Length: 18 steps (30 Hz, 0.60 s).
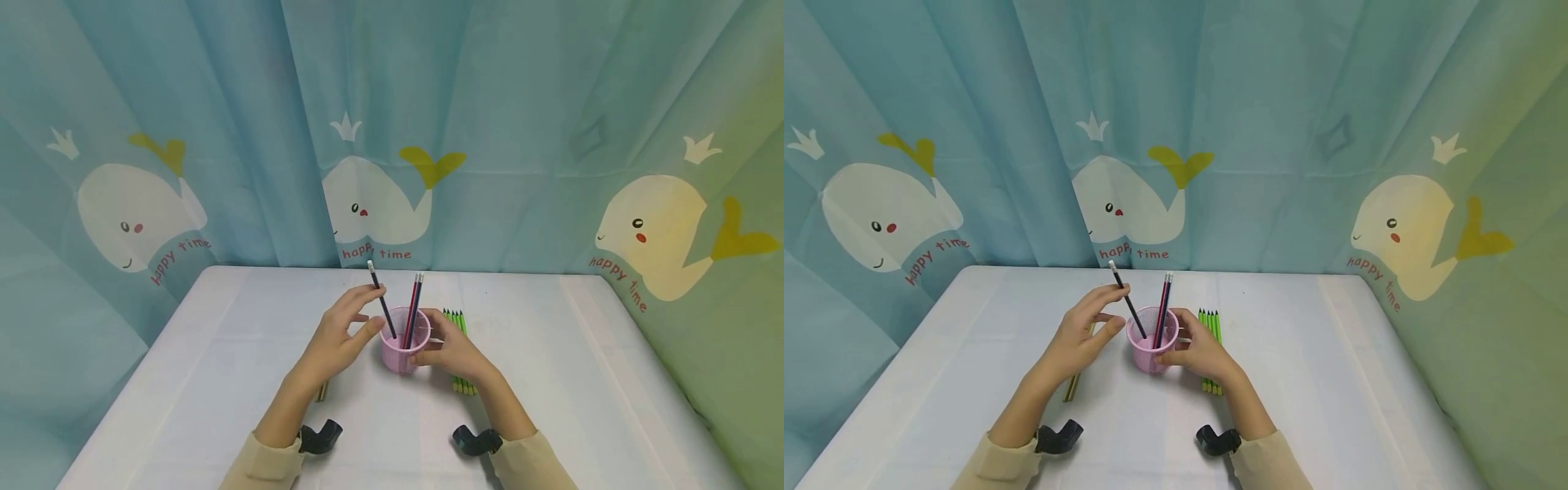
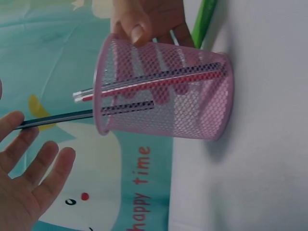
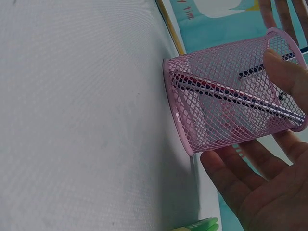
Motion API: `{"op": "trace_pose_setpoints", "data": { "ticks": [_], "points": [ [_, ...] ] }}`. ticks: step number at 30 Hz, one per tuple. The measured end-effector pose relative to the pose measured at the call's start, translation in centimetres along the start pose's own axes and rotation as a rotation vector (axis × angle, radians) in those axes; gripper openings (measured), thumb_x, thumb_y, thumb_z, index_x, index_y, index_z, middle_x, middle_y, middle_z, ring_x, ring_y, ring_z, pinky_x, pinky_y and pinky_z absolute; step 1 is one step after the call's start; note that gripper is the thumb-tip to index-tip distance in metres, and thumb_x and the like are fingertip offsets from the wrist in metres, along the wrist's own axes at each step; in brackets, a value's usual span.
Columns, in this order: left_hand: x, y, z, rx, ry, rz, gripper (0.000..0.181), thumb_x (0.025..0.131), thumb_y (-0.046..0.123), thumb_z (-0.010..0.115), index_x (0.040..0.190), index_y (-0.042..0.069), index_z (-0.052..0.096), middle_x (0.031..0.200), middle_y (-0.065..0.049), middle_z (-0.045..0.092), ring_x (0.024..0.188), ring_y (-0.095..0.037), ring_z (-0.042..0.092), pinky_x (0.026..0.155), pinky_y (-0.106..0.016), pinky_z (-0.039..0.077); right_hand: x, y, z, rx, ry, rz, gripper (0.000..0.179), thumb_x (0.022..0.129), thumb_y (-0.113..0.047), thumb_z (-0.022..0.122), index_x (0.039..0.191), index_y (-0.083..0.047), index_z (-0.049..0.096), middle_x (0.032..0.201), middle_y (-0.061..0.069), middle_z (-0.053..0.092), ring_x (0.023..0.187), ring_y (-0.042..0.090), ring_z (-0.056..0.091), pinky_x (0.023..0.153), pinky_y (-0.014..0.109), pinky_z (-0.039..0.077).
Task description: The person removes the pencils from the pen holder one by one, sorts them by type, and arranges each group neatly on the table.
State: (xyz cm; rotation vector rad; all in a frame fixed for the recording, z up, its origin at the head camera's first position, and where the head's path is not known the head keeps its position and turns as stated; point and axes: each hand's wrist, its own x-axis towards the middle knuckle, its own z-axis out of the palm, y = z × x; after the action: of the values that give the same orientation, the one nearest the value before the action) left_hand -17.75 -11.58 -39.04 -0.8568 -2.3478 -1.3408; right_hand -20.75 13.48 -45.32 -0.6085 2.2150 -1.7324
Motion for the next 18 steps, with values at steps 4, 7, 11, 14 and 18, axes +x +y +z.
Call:
{"op": "trace_pose_setpoints", "data": {
  "ticks": [4,7,11,14,18],
  "points": [
    [0.1,0.2,-0.3,0.003,0.021,0.006,0.047,0.098,0.021,0.065,0.143,0.013,0.054,0.143,-0.007,0.053,0.132,-0.025,0.052,0.09,-0.035,0.059,0.0,0.0,0.0,0.002,0.0,-0.004,0.081,0.073,-0.006,0.087,0.142,-0.01,0.045,0.138,0.014,0.055,0.126,0.035,0.056,0.105,0.045,0.05],
    [0.0,0.4,-0.6,0.008,0.03,0.0,0.047,0.098,0.022,0.065,0.143,0.015,0.054,0.143,-0.005,0.053,0.132,-0.023,0.052,0.091,-0.034,0.059,0.0,-0.1,0.0,0.002,-0.002,-0.003,0.081,0.073,-0.007,0.087,0.142,-0.01,0.045,0.138,0.014,0.056,0.125,0.035,0.056,0.105,0.045,0.05],
    [0.0,0.8,-1.0,0.015,0.044,-0.001,0.047,0.098,0.025,0.065,0.143,0.016,0.054,0.143,-0.004,0.053,0.13,-0.021,0.053,0.092,-0.034,0.058,-0.1,-0.1,0.0,0.003,0.0,0.005,0.081,0.072,-0.007,0.087,0.142,-0.011,0.045,0.137,0.013,0.056,0.125,0.033,0.056,0.104,0.043,0.051],
    [0.1,1.0,-1.3,0.015,0.06,0.011,0.047,0.098,0.024,0.065,0.142,0.016,0.054,0.142,-0.003,0.053,0.129,-0.02,0.054,0.092,-0.034,0.058,0.0,-0.1,0.1,0.002,0.008,0.01,0.081,0.072,-0.007,0.087,0.142,-0.012,0.046,0.137,0.011,0.056,0.124,0.032,0.057,0.103,0.042,0.052],
    [0.1,1.2,-1.6,0.008,0.089,0.028,0.047,0.095,0.018,0.068,0.141,0.017,0.056,0.141,-0.002,0.055,0.128,-0.019,0.054,0.091,-0.035,0.059,0.0,-0.1,0.1,0.004,0.011,0.014,0.081,0.072,-0.007,0.087,0.141,-0.012,0.046,0.137,0.01,0.056,0.124,0.031,0.057,0.104,0.041,0.051]
  ]
}}
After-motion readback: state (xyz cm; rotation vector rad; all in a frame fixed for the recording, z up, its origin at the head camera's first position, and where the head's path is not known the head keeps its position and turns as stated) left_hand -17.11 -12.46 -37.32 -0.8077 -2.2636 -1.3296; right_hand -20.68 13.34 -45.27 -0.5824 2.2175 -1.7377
